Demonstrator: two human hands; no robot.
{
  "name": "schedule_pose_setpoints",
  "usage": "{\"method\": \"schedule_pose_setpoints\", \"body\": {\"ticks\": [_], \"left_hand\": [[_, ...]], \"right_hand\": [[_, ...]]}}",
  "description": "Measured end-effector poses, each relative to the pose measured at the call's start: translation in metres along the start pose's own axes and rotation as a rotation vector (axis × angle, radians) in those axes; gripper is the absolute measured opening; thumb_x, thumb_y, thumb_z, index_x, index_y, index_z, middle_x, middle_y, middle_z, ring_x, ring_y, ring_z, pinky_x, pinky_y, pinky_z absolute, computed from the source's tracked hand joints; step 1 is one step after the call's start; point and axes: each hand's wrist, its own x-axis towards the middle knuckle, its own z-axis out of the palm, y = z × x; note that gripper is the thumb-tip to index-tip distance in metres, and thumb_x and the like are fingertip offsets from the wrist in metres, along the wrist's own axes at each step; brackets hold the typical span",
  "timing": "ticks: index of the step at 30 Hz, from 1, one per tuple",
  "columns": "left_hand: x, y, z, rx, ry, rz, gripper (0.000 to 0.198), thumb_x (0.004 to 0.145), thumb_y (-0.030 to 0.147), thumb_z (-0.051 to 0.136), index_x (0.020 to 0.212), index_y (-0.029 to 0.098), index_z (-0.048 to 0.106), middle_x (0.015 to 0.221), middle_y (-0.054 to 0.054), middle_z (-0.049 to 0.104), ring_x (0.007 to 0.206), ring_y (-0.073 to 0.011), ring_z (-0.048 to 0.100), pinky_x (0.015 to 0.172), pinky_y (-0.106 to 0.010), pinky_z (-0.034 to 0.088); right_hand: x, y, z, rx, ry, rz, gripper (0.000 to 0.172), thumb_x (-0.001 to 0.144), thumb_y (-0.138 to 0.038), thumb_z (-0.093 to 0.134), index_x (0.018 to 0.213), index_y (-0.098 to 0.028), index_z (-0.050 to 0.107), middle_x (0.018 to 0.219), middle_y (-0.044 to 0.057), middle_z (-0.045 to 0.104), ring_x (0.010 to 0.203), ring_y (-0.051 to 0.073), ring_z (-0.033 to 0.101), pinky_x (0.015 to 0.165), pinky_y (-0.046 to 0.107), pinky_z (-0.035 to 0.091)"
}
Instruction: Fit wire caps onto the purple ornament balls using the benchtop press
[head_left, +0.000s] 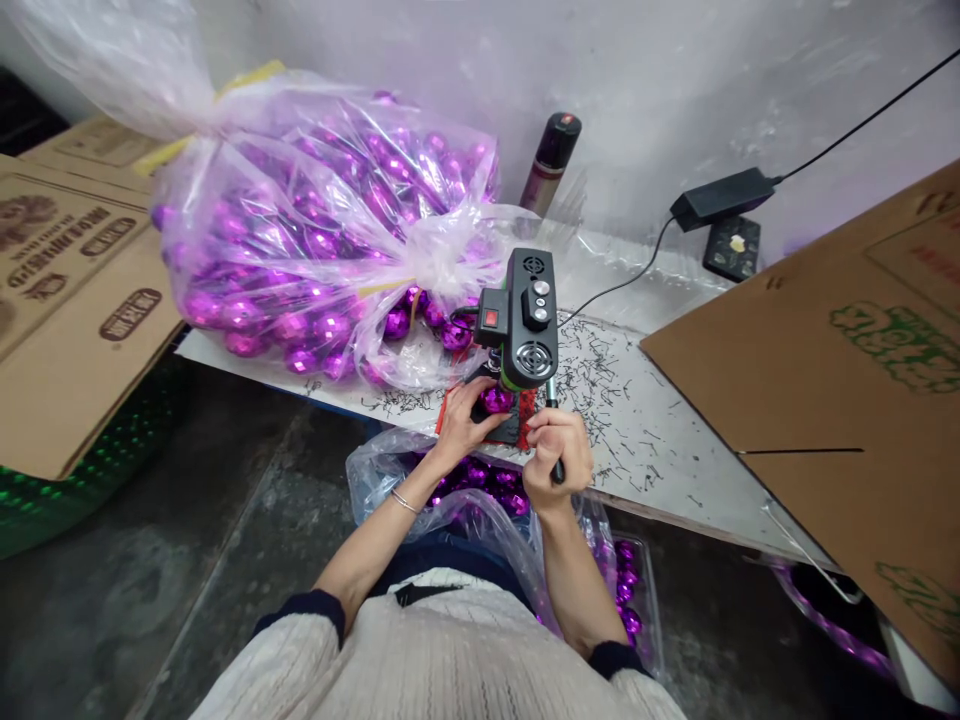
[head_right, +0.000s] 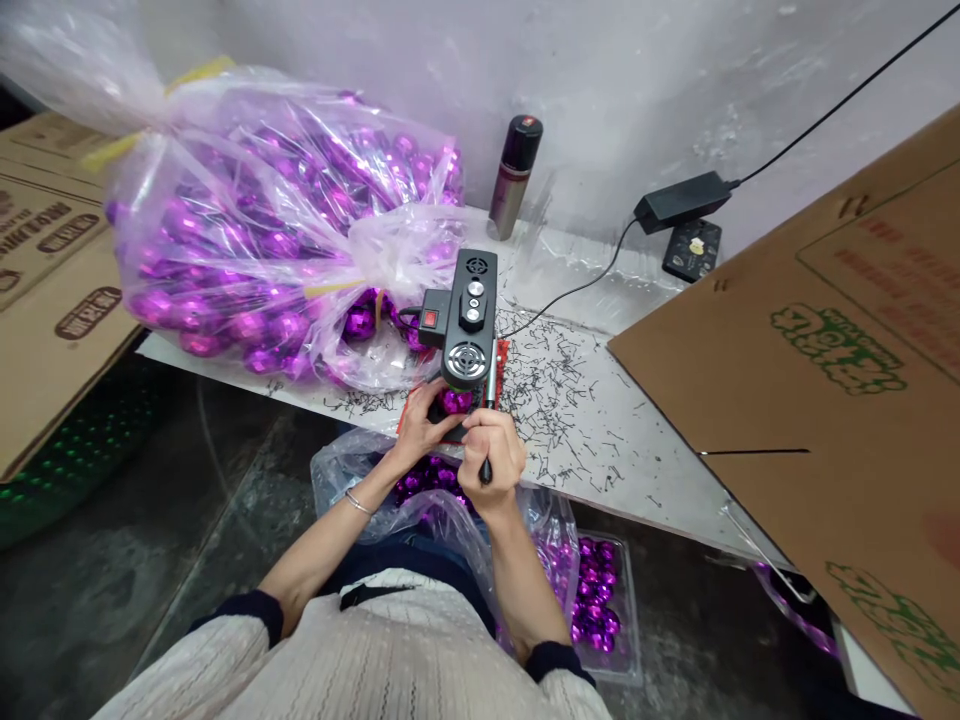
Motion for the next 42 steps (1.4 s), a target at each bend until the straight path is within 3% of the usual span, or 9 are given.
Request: {"method": "schedule_pose_setpoints", "body": {"ticks": [7, 15, 28, 32, 35, 38, 42], "left_hand": [[0.000, 0.001, -0.001, 0.007, -0.005, 0.002, 0.048, 0.090, 0.048, 0.077, 0.128, 0.019, 0.065, 0.126, -0.012, 0.074, 0.117, -0.0269, 0.071, 0.103, -0.042, 0.053], [-0.003, 0.000, 0.000, 0.046, -0.046, -0.051, 0.049, 0.088, 0.044, 0.080, 0.129, 0.022, 0.065, 0.129, -0.011, 0.074, 0.121, -0.0276, 0.069, 0.110, -0.046, 0.050], [-0.004, -0.002, 0.002, 0.003, -0.015, -0.031, 0.047, 0.088, 0.040, 0.080, 0.129, 0.022, 0.065, 0.128, -0.011, 0.074, 0.121, -0.0270, 0.070, 0.112, -0.045, 0.049], [-0.003, -0.002, 0.004, -0.002, -0.032, -0.067, 0.045, 0.088, 0.036, 0.080, 0.128, 0.022, 0.066, 0.128, -0.010, 0.074, 0.121, -0.0271, 0.070, 0.113, -0.046, 0.049], [0.001, -0.001, 0.005, -0.023, -0.029, -0.071, 0.044, 0.088, 0.036, 0.080, 0.127, 0.022, 0.066, 0.128, -0.011, 0.074, 0.120, -0.0275, 0.071, 0.113, -0.047, 0.049], [-0.003, 0.001, 0.002, -0.030, 0.002, -0.059, 0.048, 0.088, 0.038, 0.080, 0.130, 0.022, 0.064, 0.128, -0.012, 0.074, 0.121, -0.0282, 0.071, 0.110, -0.049, 0.051], [-0.045, 0.008, -0.013, 0.060, -0.058, 0.171, 0.057, 0.090, 0.046, 0.077, 0.139, 0.022, 0.059, 0.134, -0.016, 0.071, 0.126, -0.0290, 0.068, 0.111, -0.051, 0.051]], "right_hand": [[-0.024, 0.020, 0.009, 0.010, 0.033, -0.044, 0.026, 0.102, -0.021, 0.043, 0.082, -0.022, 0.058, 0.078, 0.002, 0.065, 0.070, 0.015, 0.062, 0.069, 0.035, 0.053], [-0.028, 0.028, 0.011, 0.004, 0.058, -0.086, 0.027, 0.105, -0.025, 0.041, 0.081, -0.022, 0.055, 0.078, 0.000, 0.064, 0.070, 0.015, 0.061, 0.074, 0.036, 0.050], [-0.035, 0.033, 0.017, 0.042, 0.073, -0.050, 0.030, 0.107, -0.027, 0.036, 0.081, -0.023, 0.052, 0.080, -0.001, 0.060, 0.069, 0.013, 0.063, 0.078, 0.037, 0.053], [-0.038, 0.038, 0.019, 0.022, 0.051, -0.131, 0.029, 0.106, -0.025, 0.038, 0.080, -0.023, 0.051, 0.079, -0.002, 0.059, 0.067, 0.012, 0.063, 0.077, 0.035, 0.054], [-0.028, 0.033, 0.016, 0.020, 0.070, -0.147, 0.031, 0.104, -0.021, 0.040, 0.076, -0.022, 0.052, 0.076, -0.002, 0.060, 0.065, 0.012, 0.061, 0.074, 0.035, 0.053], [-0.004, 0.018, 0.009, 0.024, 0.085, -0.033, 0.033, 0.102, -0.018, 0.043, 0.071, -0.022, 0.053, 0.071, -0.001, 0.059, 0.065, 0.013, 0.060, 0.066, 0.031, 0.049], [0.024, -0.002, 0.002, 0.049, 0.075, 0.057, 0.033, 0.101, -0.018, 0.049, 0.069, -0.022, 0.054, 0.066, -0.001, 0.058, 0.067, 0.015, 0.061, 0.062, 0.030, 0.046]]}}
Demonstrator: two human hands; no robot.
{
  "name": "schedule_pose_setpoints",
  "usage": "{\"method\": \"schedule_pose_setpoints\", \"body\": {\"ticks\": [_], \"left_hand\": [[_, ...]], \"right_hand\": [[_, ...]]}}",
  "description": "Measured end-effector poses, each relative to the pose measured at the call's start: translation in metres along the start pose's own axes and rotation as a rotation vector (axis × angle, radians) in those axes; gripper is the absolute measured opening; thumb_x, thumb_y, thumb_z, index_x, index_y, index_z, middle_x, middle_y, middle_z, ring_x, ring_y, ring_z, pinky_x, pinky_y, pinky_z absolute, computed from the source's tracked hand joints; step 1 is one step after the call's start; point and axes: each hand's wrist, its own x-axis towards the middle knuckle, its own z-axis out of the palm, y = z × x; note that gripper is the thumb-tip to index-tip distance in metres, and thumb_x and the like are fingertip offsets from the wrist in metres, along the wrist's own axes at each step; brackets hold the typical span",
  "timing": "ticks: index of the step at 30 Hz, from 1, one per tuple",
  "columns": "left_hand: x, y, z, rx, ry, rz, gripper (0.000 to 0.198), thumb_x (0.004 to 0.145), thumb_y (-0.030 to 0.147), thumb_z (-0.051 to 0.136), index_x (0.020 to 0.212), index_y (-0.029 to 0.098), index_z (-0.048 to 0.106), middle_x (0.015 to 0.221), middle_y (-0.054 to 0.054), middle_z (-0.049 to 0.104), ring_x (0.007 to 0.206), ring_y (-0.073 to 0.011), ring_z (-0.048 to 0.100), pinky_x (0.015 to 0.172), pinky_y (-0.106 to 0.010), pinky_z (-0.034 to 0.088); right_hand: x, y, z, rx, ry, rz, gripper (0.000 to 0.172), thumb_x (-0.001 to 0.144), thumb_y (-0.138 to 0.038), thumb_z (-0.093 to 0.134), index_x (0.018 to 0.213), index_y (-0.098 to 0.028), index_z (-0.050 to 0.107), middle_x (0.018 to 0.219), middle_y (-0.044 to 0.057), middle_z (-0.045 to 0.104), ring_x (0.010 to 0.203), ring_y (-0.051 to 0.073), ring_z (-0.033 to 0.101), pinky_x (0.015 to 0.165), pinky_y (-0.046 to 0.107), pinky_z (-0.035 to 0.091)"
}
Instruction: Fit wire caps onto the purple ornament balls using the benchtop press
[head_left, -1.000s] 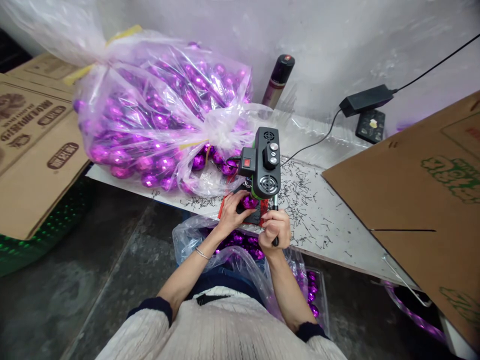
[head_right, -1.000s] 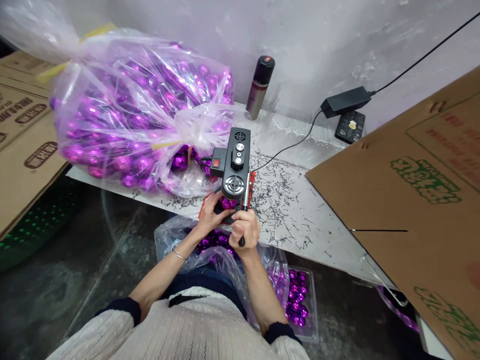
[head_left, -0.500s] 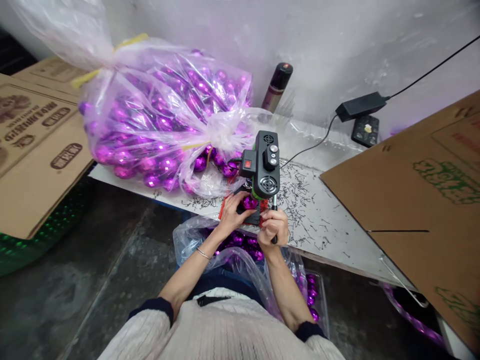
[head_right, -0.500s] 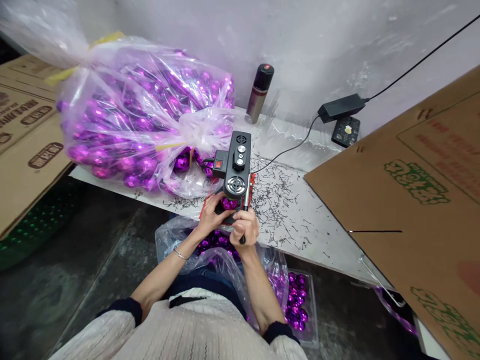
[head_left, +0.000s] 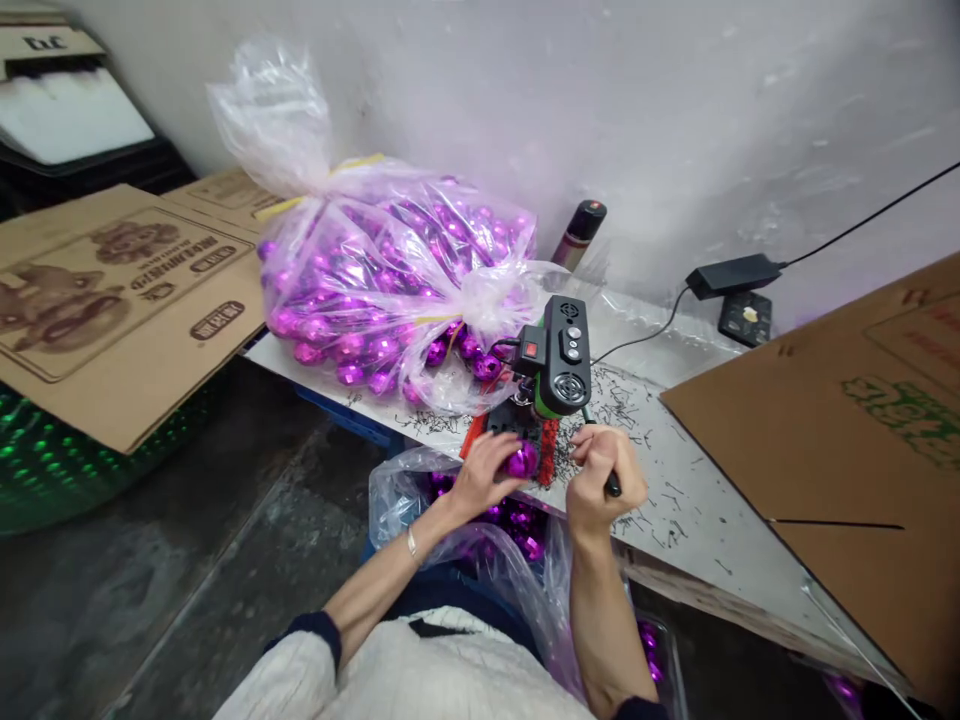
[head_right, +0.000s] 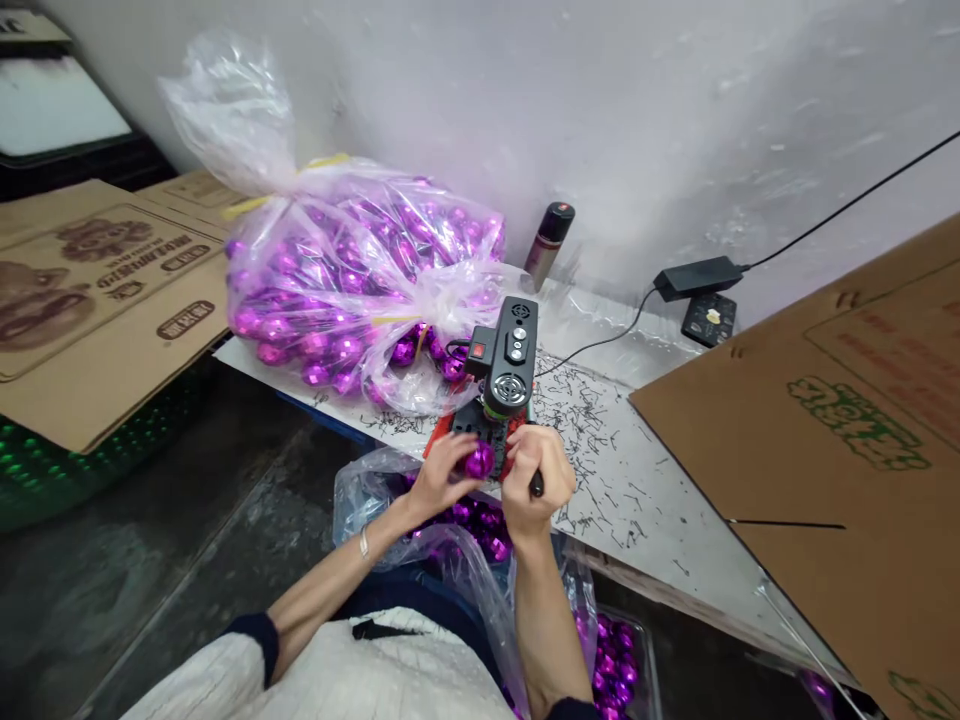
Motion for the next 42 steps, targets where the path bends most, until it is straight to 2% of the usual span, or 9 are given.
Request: {"method": "schedule_pose_setpoints", "body": {"ticks": [6, 10, 14, 17, 20, 25, 30, 35, 42], "left_hand": [[-0.038, 0.006, -0.024, 0.146, -0.132, 0.208, 0.072, 0.089, 0.064, 0.070, 0.143, 0.017, 0.058, 0.134, -0.020, 0.069, 0.123, -0.0318, 0.067, 0.100, -0.046, 0.056], [0.048, -0.036, -0.035, 0.267, -0.027, 0.007, 0.036, 0.104, 0.029, 0.051, 0.135, 0.018, 0.063, 0.130, -0.017, 0.071, 0.124, -0.0285, 0.065, 0.104, -0.045, 0.051], [0.146, -0.086, -0.028, 0.349, -0.280, 0.021, 0.028, 0.094, 0.016, 0.058, 0.118, 0.016, 0.071, 0.124, -0.016, 0.073, 0.115, -0.0301, 0.067, 0.101, -0.045, 0.052], [0.173, -0.103, -0.020, 0.348, -0.362, 0.027, 0.025, 0.092, 0.016, 0.061, 0.114, 0.014, 0.072, 0.120, -0.018, 0.073, 0.109, -0.0310, 0.069, 0.098, -0.045, 0.053], [0.161, -0.101, -0.031, 0.309, -0.313, -0.040, 0.032, 0.088, 0.021, 0.070, 0.119, 0.012, 0.069, 0.118, -0.019, 0.072, 0.103, -0.0304, 0.071, 0.093, -0.041, 0.055], [0.099, -0.075, -0.065, -0.034, 0.034, -0.362, 0.054, 0.083, 0.042, 0.083, 0.129, 0.019, 0.065, 0.121, -0.012, 0.075, 0.108, -0.0268, 0.073, 0.093, -0.037, 0.059], [0.046, -0.042, -0.041, -0.507, 0.082, -0.541, 0.056, 0.085, 0.050, 0.080, 0.128, 0.020, 0.060, 0.114, -0.011, 0.078, 0.100, -0.0227, 0.077, 0.089, -0.037, 0.062], [0.034, -0.026, -0.007, -0.465, 0.055, -0.499, 0.057, 0.084, 0.047, 0.082, 0.128, 0.019, 0.059, 0.123, -0.014, 0.075, 0.112, -0.0251, 0.074, 0.099, -0.041, 0.060], [0.043, -0.025, -0.006, -0.121, -0.043, -0.287, 0.058, 0.085, 0.042, 0.083, 0.133, 0.020, 0.060, 0.128, -0.014, 0.073, 0.119, -0.0300, 0.070, 0.104, -0.046, 0.056]], "right_hand": [[-0.015, 0.002, 0.001, -0.026, -0.021, -0.022, 0.033, 0.101, -0.016, 0.047, 0.070, -0.022, 0.055, 0.066, -0.001, 0.058, 0.069, 0.015, 0.062, 0.064, 0.032, 0.045], [-0.022, 0.005, 0.002, -0.007, -0.025, -0.037, 0.032, 0.100, -0.014, 0.046, 0.071, -0.022, 0.055, 0.067, -0.001, 0.058, 0.069, 0.015, 0.062, 0.064, 0.031, 0.045], [-0.018, 0.003, 0.002, -0.011, -0.021, -0.053, 0.031, 0.100, -0.013, 0.046, 0.071, -0.022, 0.054, 0.064, -0.002, 0.056, 0.069, 0.015, 0.062, 0.064, 0.031, 0.045], [-0.016, 0.001, 0.002, -0.019, -0.028, -0.073, 0.030, 0.099, -0.011, 0.047, 0.072, -0.022, 0.054, 0.066, -0.002, 0.058, 0.068, 0.015, 0.062, 0.064, 0.031, 0.046], [-0.015, 0.001, 0.001, -0.022, -0.032, -0.085, 0.030, 0.099, -0.012, 0.046, 0.072, -0.022, 0.054, 0.066, -0.001, 0.058, 0.067, 0.015, 0.062, 0.063, 0.031, 0.046], [-0.002, -0.003, 0.002, 0.003, -0.025, -0.047, 0.032, 0.100, -0.014, 0.046, 0.070, -0.022, 0.053, 0.066, -0.001, 0.059, 0.065, 0.014, 0.062, 0.062, 0.031, 0.045], [0.015, -0.010, 0.004, 0.008, -0.005, 0.032, 0.034, 0.102, -0.020, 0.048, 0.069, -0.022, 0.053, 0.063, -0.002, 0.055, 0.062, 0.014, 0.059, 0.061, 0.031, 0.046], [0.017, -0.012, 0.003, 0.010, -0.010, 0.024, 0.033, 0.102, -0.018, 0.048, 0.070, -0.022, 0.053, 0.064, -0.002, 0.056, 0.063, 0.013, 0.059, 0.061, 0.030, 0.046], [0.011, -0.010, 0.000, 0.006, -0.035, -0.006, 0.029, 0.100, -0.015, 0.047, 0.073, -0.022, 0.056, 0.068, 0.000, 0.060, 0.065, 0.014, 0.060, 0.062, 0.031, 0.047]]}}
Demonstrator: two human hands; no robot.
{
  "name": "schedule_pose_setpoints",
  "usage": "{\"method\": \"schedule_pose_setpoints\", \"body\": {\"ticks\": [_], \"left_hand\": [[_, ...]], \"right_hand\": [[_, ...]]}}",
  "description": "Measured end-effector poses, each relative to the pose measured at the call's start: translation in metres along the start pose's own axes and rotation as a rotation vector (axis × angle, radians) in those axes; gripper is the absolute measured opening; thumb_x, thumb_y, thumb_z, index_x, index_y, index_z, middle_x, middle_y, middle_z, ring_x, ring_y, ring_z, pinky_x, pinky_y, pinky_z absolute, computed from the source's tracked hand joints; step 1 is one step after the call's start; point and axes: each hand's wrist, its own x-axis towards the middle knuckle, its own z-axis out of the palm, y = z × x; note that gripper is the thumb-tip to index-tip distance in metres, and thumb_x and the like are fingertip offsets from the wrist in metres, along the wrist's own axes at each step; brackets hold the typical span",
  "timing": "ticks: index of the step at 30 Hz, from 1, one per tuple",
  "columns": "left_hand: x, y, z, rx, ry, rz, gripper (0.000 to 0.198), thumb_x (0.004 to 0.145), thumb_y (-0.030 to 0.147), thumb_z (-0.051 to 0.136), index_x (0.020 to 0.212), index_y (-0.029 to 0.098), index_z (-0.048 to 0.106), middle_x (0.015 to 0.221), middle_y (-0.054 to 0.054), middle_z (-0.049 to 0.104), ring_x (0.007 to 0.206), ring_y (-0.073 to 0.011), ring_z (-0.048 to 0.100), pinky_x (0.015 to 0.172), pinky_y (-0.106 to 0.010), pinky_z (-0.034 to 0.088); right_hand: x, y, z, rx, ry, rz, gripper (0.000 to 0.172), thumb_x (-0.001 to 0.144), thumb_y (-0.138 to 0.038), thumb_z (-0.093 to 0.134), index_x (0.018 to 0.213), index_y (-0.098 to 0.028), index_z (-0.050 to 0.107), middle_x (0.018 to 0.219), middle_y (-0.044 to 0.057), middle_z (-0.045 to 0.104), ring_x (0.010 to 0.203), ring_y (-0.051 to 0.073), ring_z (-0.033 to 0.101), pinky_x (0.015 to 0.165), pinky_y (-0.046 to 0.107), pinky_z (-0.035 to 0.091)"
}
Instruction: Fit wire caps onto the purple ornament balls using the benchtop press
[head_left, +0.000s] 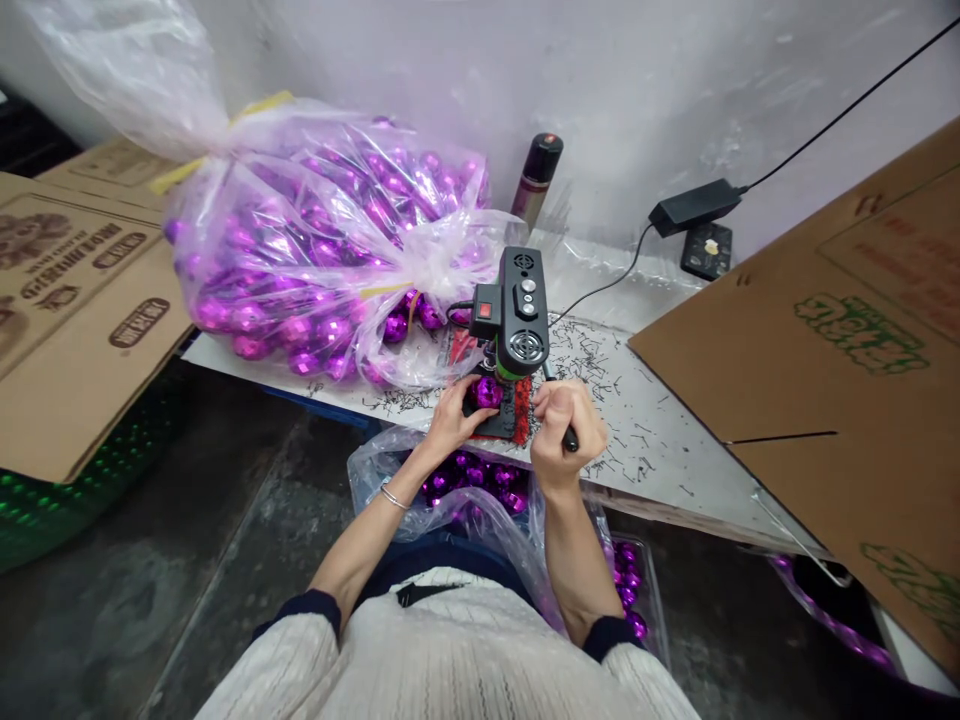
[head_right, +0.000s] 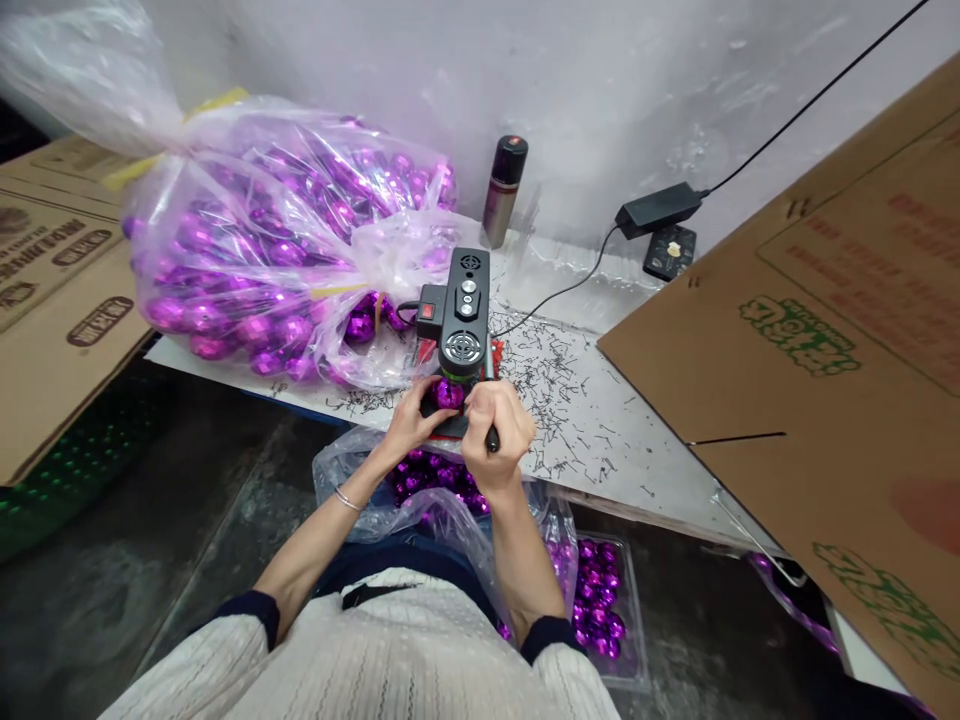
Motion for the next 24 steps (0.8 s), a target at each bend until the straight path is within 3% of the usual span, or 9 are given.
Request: {"method": "schedule_pose_setpoints", "body": {"ticks": [6, 15, 24], "left_hand": [[0.003, 0.000, 0.001, 0.030, -0.027, 0.016, 0.058, 0.088, 0.042, 0.080, 0.137, 0.020, 0.058, 0.129, -0.014, 0.072, 0.121, -0.0297, 0.070, 0.104, -0.045, 0.056], [-0.005, 0.004, -0.018, 0.070, -0.050, 0.016, 0.057, 0.091, 0.048, 0.076, 0.137, 0.019, 0.059, 0.131, -0.015, 0.071, 0.121, -0.0302, 0.070, 0.104, -0.044, 0.055], [0.009, 0.007, 0.007, 0.082, -0.045, 0.055, 0.062, 0.085, 0.042, 0.082, 0.139, 0.020, 0.059, 0.131, -0.013, 0.071, 0.124, -0.0302, 0.067, 0.107, -0.045, 0.053]], "right_hand": [[-0.005, 0.002, -0.002, -0.023, -0.015, -0.010, 0.028, 0.100, -0.015, 0.047, 0.074, -0.022, 0.055, 0.069, 0.000, 0.061, 0.066, 0.014, 0.060, 0.063, 0.031, 0.047], [-0.007, 0.003, -0.001, -0.021, -0.011, -0.040, 0.027, 0.100, -0.014, 0.047, 0.075, -0.022, 0.055, 0.070, -0.001, 0.061, 0.066, 0.013, 0.060, 0.064, 0.030, 0.046], [-0.007, 0.003, -0.003, -0.033, -0.036, -0.066, 0.026, 0.099, -0.012, 0.047, 0.076, -0.022, 0.054, 0.070, -0.001, 0.061, 0.067, 0.013, 0.061, 0.064, 0.029, 0.046]]}}
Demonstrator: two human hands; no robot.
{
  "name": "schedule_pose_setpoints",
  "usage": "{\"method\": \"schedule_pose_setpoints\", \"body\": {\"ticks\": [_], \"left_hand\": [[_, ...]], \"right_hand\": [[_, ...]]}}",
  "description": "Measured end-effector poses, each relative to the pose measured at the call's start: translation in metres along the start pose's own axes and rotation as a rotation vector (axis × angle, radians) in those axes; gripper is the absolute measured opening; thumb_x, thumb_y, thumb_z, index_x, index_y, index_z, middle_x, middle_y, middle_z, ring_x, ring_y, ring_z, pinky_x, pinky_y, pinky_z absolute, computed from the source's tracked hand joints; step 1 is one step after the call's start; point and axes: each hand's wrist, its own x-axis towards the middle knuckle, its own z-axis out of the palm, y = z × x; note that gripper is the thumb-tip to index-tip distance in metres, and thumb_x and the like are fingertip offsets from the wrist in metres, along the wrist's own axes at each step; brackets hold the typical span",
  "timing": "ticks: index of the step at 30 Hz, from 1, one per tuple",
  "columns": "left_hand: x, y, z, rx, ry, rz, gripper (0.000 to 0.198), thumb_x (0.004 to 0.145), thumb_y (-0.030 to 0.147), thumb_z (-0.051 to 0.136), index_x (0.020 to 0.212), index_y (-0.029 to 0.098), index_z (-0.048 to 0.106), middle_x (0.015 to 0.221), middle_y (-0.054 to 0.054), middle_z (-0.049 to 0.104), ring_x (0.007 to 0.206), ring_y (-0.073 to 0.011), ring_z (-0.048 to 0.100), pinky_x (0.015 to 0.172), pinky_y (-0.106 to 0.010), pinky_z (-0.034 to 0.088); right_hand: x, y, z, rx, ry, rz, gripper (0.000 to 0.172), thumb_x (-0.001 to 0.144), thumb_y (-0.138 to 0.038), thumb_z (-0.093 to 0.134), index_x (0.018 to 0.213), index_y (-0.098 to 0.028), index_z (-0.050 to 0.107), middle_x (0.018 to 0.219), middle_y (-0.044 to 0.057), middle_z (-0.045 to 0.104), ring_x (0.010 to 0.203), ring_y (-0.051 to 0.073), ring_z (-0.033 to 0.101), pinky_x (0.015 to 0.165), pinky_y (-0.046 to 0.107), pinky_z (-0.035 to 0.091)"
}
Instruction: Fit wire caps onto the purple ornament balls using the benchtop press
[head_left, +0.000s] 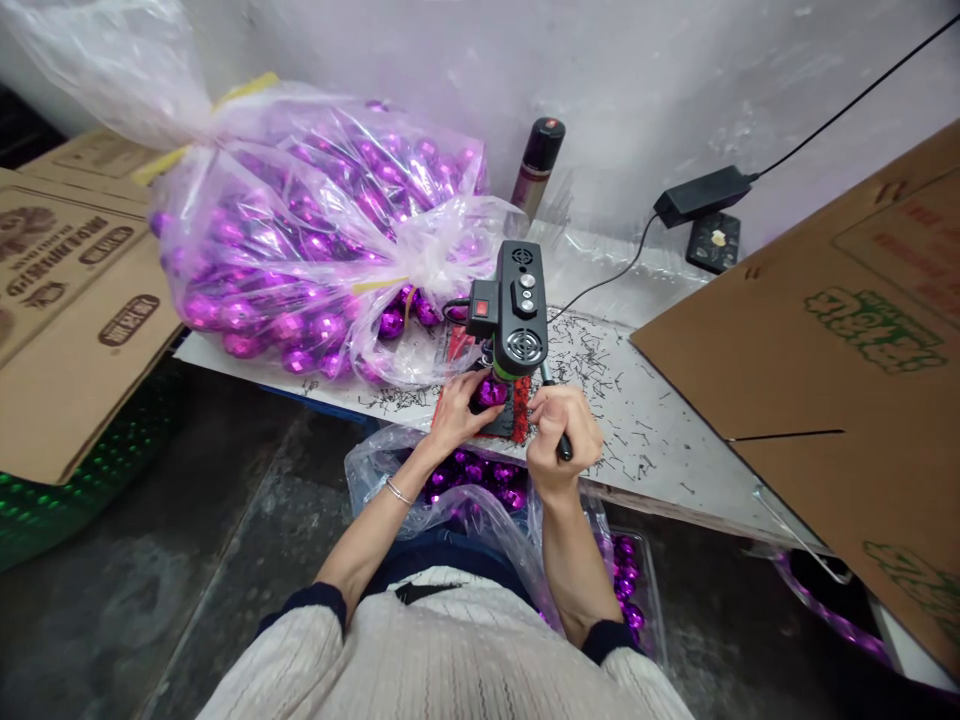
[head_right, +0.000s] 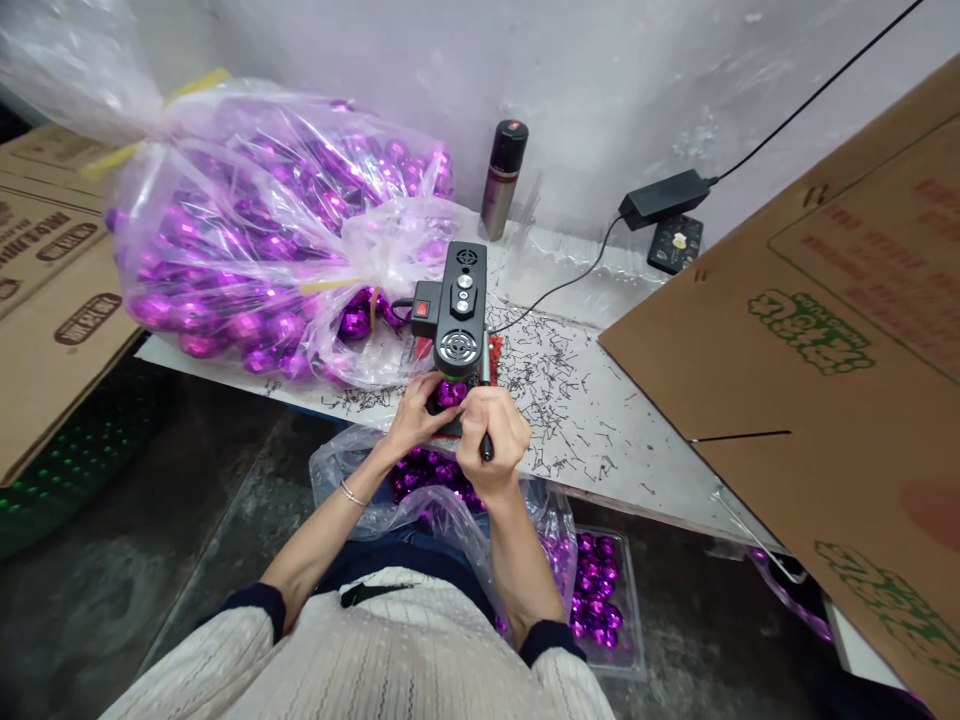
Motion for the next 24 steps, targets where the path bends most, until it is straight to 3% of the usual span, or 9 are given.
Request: {"method": "schedule_pose_setpoints", "body": {"ticks": [8, 18, 24], "left_hand": [[-0.013, -0.010, 0.012, -0.034, 0.071, 0.002, 0.063, 0.091, 0.050, 0.076, 0.141, 0.017, 0.056, 0.132, -0.016, 0.071, 0.123, -0.0291, 0.068, 0.107, -0.046, 0.053], [-0.013, -0.013, 0.013, -0.048, 0.071, 0.029, 0.063, 0.091, 0.051, 0.075, 0.142, 0.018, 0.057, 0.132, -0.016, 0.071, 0.124, -0.0297, 0.068, 0.108, -0.046, 0.053], [-0.013, -0.012, 0.015, -0.042, 0.064, -0.011, 0.063, 0.090, 0.050, 0.077, 0.141, 0.019, 0.058, 0.131, -0.016, 0.071, 0.123, -0.0301, 0.068, 0.107, -0.047, 0.053]], "right_hand": [[0.000, 0.000, 0.000, -0.006, 0.007, -0.005, 0.025, 0.099, -0.010, 0.048, 0.078, -0.022, 0.054, 0.071, -0.001, 0.061, 0.067, 0.013, 0.061, 0.064, 0.029, 0.046], [-0.048, 0.034, 0.015, -0.013, 0.051, -0.106, 0.026, 0.104, -0.023, 0.042, 0.081, -0.023, 0.054, 0.076, 0.002, 0.063, 0.067, 0.014, 0.061, 0.066, 0.030, 0.052], [-0.058, 0.045, 0.020, -0.010, 0.091, -0.125, 0.030, 0.107, -0.031, 0.040, 0.080, -0.024, 0.052, 0.075, 0.000, 0.061, 0.065, 0.014, 0.060, 0.074, 0.034, 0.054]]}}
